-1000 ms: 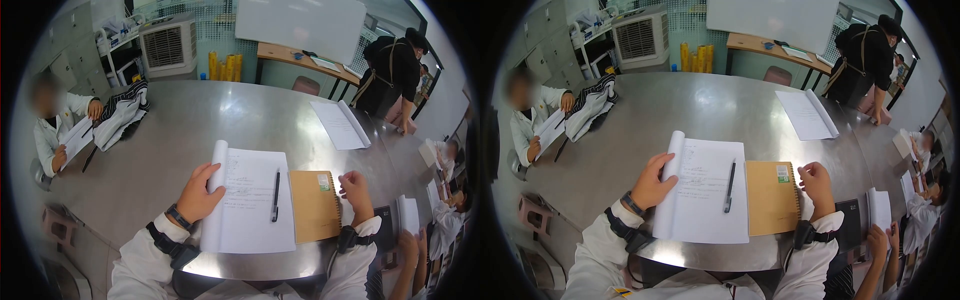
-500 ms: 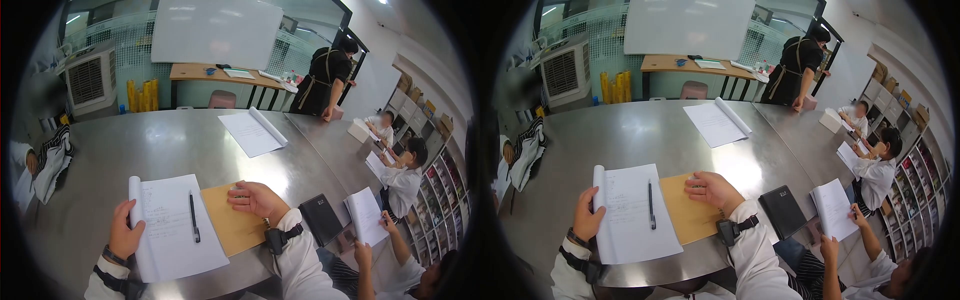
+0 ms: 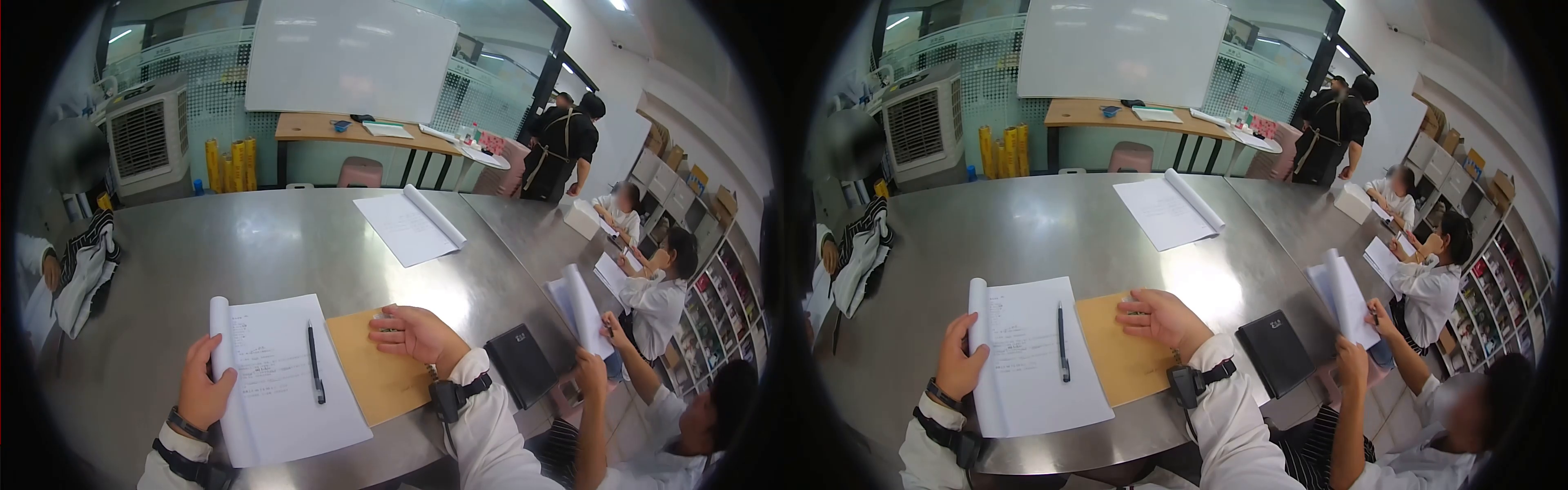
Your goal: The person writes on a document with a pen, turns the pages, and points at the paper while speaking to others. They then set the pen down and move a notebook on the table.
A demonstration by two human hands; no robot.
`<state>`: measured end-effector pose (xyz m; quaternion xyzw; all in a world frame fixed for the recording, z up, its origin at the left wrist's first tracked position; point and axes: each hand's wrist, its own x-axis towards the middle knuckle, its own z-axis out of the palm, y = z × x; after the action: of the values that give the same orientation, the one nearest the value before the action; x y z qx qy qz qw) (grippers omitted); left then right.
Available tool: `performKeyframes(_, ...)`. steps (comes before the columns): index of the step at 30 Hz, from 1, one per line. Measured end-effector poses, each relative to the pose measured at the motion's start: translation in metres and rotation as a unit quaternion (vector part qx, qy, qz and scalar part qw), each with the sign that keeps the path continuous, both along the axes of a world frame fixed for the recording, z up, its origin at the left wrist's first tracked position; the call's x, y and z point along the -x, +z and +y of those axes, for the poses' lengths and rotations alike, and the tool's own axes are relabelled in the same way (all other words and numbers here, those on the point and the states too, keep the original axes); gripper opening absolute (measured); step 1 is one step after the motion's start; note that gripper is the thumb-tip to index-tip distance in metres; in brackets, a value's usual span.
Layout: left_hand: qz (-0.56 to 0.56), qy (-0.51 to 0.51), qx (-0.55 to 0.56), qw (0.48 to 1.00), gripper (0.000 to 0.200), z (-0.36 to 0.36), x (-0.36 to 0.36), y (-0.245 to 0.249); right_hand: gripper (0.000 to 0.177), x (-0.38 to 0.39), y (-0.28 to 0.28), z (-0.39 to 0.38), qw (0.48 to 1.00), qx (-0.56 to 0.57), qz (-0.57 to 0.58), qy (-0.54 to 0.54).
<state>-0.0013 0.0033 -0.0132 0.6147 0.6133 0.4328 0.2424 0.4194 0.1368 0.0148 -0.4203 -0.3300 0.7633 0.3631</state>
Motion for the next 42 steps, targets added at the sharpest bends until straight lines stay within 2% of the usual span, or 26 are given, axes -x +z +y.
performKeyframes(24,0.003,0.002,-0.002,1.000,0.063,0.0002,-0.0019,0.0012,0.039,0.0001,0.0031,-0.0015,1.000,-0.003,-0.001,0.007)
performKeyframes(27,0.006,0.005,0.005,1.000,0.063,-0.0003,-0.0023,0.0029,0.030,0.0036,0.0101,-0.0058,1.000,-0.002,-0.004,0.001)
performKeyframes(30,0.016,0.004,-0.002,1.000,0.063,0.0001,-0.0008,0.0003,0.040,0.0006,0.0051,-0.0031,1.000,-0.004,-0.001,0.008)
performKeyframes(42,0.007,0.004,0.003,1.000,0.064,-0.0006,-0.0013,0.0018,0.044,0.0012,0.0073,-0.0047,1.000,-0.008,0.001,0.010)
